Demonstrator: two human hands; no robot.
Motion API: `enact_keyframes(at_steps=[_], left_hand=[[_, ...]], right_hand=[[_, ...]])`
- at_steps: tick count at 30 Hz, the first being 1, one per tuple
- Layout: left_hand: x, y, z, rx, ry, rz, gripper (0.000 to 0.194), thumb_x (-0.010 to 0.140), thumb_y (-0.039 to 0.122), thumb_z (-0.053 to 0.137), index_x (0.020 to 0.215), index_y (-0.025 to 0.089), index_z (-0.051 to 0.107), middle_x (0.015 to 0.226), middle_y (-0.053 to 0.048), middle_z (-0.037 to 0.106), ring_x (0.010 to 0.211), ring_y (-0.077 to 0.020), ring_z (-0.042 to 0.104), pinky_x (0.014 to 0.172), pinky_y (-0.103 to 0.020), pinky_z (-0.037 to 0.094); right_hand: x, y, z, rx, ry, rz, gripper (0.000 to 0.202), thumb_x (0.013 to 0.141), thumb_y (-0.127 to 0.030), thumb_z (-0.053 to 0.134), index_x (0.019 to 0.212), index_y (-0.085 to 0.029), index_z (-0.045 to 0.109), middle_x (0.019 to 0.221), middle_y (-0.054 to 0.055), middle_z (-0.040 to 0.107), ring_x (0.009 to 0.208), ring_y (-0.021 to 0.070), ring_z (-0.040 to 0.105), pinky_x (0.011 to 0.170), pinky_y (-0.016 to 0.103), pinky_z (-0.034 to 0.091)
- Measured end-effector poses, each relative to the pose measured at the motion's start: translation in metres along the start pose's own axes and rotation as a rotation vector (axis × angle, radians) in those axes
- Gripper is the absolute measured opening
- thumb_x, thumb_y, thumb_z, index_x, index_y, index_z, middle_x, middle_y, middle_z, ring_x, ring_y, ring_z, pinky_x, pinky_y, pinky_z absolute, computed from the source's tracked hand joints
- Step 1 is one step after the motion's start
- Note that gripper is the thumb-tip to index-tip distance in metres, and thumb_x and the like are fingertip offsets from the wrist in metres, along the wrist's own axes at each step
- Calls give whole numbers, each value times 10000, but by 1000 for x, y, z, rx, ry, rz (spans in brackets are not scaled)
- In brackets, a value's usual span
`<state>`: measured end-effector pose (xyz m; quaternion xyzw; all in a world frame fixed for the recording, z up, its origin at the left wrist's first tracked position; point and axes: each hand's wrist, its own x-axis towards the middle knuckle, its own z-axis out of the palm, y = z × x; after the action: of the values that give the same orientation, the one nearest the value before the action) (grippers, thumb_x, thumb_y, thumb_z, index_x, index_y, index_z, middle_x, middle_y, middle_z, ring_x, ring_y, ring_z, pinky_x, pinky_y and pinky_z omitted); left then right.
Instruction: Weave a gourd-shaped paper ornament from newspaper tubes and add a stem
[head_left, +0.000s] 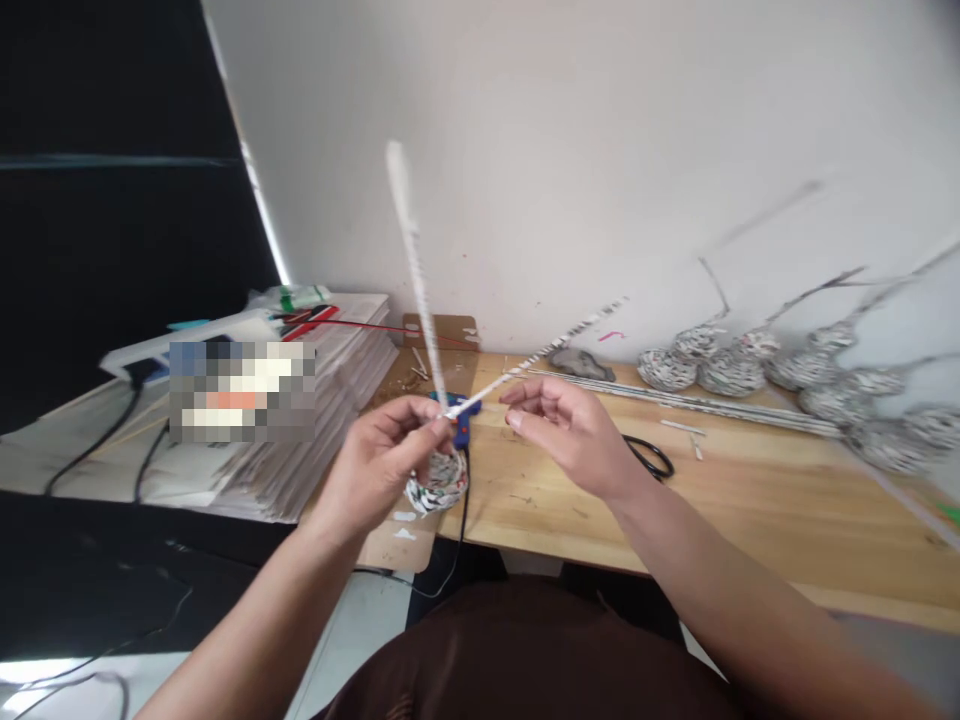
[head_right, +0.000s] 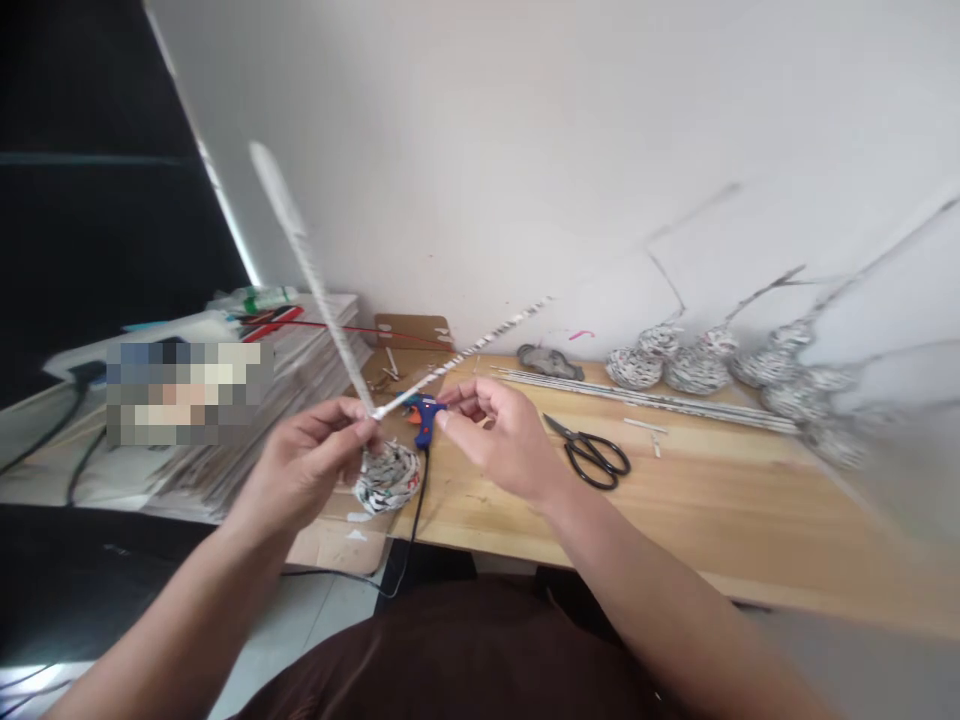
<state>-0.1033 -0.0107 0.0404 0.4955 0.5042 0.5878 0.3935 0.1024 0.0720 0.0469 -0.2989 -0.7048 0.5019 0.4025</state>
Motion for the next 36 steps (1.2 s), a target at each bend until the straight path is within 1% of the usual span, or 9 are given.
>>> enact_keyframes(at_steps=[2, 5, 8, 11, 17, 23, 29, 33, 36], left_hand=[[1, 2, -8, -41, 65, 13, 231, 805, 345, 779, 833, 153, 653, 683, -2, 682, 470, -57, 517, 443, -148, 444], [3, 5, -17, -115, 181, -29, 225, 752, 310, 818, 807, 159, 661, 705, -10, 676, 608, -102, 610, 487, -147, 482], [6, 6, -22, -145, 239, -79, 210, 726, 275, 827, 803, 159, 670, 704, -5, 673, 661, -109, 626, 494, -129, 478], [8, 4, -21, -148, 269, -88, 230, 691, 268, 847, 799, 159, 675, 699, 4, 671, 666, -105, 623, 501, -127, 482], [13, 0, -8, -147, 226, -104, 233, 686, 272, 857, 790, 153, 686, 709, -5, 667, 659, -105, 621, 493, -126, 482], [15, -1, 3, -123, 152, -110, 232, 723, 326, 848, 805, 171, 695, 709, 1, 665, 656, -102, 617, 496, -121, 492], [15, -2, 5, -128, 143, -118, 256, 717, 339, 852, 803, 163, 688, 700, 3, 659, 638, -98, 606, 489, -125, 489], [15, 1, 12, -145, 117, -110, 256, 715, 329, 852, 792, 155, 681, 707, 0, 662, 644, -106, 619, 480, -136, 493], [15, 3, 21, -155, 58, -102, 240, 738, 321, 838, 799, 150, 680, 704, -4, 667, 629, -103, 623, 493, -146, 505]], right_hand=[[2, 19, -23, -219, 20, 39, 221, 854, -359, 661, 957, -166, 692, 880, 59, 737, 757, 161, 662, 697, 303, 508], [-6, 57, -66, -839, 78, 115, 182, 903, -332, 606, 942, -189, 713, 926, 61, 752, 847, 189, 673, 777, 317, 488], [-23, 91, -101, -1026, 133, 218, 122, 849, -223, 655, 911, -142, 722, 919, 128, 741, 890, 264, 658, 821, 377, 458], [-35, 110, -116, -1092, 173, 272, 136, 829, -201, 681, 943, -137, 719, 942, 134, 728, 926, 278, 645, 830, 364, 449], [-21, 113, -101, -1137, 221, 265, 203, 901, -169, 566, 1018, -126, 725, 1069, 167, 718, 1052, 287, 619, 922, 356, 416], [26, 125, -67, -1037, 158, 285, 189, 898, -289, 613, 936, -165, 750, 942, 123, 769, 911, 263, 681, 783, 323, 453], [37, 133, -56, -913, 149, 266, 91, 833, -150, 644, 772, -161, 711, 892, 148, 758, 957, 285, 678, 834, 351, 455], [26, 118, -53, -713, 155, 178, 107, 922, -195, 574, 872, -172, 666, 854, 87, 746, 850, 214, 685, 793, 324, 487], [12, 84, -44, -515, 118, 96, 175, 982, -324, 524, 967, -180, 623, 805, 35, 723, 694, 151, 667, 658, 272, 512]])
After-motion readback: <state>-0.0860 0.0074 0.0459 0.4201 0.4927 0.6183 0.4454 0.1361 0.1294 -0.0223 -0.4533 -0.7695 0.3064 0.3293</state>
